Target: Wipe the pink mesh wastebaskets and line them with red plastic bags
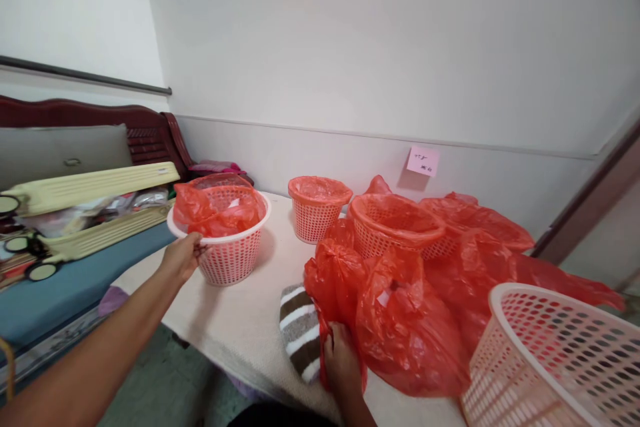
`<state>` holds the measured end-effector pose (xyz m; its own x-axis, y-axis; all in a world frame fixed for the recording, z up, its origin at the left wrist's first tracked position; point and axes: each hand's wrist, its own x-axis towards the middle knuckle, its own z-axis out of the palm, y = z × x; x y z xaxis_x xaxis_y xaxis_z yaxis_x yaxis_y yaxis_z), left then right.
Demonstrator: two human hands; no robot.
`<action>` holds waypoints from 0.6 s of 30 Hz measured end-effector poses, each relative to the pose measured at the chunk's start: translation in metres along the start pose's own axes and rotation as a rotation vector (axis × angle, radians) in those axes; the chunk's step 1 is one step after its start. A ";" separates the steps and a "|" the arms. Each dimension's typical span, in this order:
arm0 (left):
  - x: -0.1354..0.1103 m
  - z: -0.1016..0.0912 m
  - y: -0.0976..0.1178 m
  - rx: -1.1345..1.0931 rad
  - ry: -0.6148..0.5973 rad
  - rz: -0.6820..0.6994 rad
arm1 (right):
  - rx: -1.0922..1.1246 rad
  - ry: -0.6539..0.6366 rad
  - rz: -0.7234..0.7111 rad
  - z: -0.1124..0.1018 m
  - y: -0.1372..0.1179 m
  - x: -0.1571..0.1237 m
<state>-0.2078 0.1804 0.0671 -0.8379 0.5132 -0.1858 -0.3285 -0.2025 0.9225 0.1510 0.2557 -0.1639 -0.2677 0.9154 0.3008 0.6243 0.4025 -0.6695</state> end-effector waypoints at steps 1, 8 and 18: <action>-0.007 -0.004 -0.004 -0.008 -0.002 0.009 | 0.002 0.004 0.005 0.000 0.000 0.000; -0.078 -0.066 -0.013 0.026 -0.086 0.075 | 0.010 0.029 0.064 0.000 0.002 -0.002; -0.118 -0.114 -0.020 0.226 -0.018 0.075 | 0.205 0.030 0.112 -0.023 -0.018 0.007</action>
<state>-0.1519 0.0288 0.0320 -0.8477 0.5192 -0.1092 -0.1579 -0.0504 0.9862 0.1547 0.2548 -0.1340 -0.1813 0.9551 0.2345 0.4859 0.2943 -0.8230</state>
